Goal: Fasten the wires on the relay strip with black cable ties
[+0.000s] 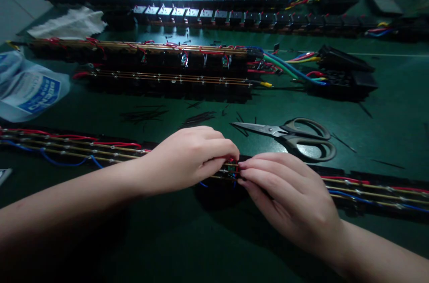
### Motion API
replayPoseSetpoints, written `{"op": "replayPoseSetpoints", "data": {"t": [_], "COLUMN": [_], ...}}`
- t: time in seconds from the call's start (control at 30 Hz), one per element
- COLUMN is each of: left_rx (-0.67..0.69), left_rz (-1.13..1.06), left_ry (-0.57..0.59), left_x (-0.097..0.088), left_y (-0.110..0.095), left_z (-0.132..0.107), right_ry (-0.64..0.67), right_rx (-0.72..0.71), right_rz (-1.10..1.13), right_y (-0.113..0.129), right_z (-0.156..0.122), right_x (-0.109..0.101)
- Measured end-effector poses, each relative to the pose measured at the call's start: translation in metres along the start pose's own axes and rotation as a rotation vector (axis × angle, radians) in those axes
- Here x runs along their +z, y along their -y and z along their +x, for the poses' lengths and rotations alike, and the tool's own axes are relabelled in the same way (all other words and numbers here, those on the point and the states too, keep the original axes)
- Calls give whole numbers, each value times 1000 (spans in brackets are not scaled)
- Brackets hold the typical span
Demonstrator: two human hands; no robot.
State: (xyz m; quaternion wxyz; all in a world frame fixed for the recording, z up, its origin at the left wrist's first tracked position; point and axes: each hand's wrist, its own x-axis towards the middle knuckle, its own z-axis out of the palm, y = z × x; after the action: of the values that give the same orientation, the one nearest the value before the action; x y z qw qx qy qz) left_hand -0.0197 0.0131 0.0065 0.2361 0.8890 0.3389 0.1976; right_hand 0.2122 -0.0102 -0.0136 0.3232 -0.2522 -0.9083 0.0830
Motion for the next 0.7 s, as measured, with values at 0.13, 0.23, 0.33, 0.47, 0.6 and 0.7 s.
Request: {"op": "replayPoseSetpoints", "data": {"t": [0.13, 0.23, 0.33, 0.47, 0.6, 0.7], "left_rx": [-7, -4, 10, 118, 256, 219], "left_rz": [-13, -20, 3, 191, 450, 425], "left_ry": [-6, -16, -24, -74, -151, -180], "left_x": [1, 1, 1, 3, 6, 9], "left_y": [0, 0, 1, -2, -13, -21], "left_z": [-1, -1, -1, -4, -7, -8], "right_ry": [-4, -4, -3, 1, 10, 22], "right_rx": [-3, -3, 4, 5, -14, -22], "right_rz": [-11, -13, -17, -25, -32, -43], "right_y": [0, -1, 0, 0, -1, -2], "right_z": [0, -1, -1, -2, -3, -3], "right_x": [0, 1, 1, 1, 0, 0]}}
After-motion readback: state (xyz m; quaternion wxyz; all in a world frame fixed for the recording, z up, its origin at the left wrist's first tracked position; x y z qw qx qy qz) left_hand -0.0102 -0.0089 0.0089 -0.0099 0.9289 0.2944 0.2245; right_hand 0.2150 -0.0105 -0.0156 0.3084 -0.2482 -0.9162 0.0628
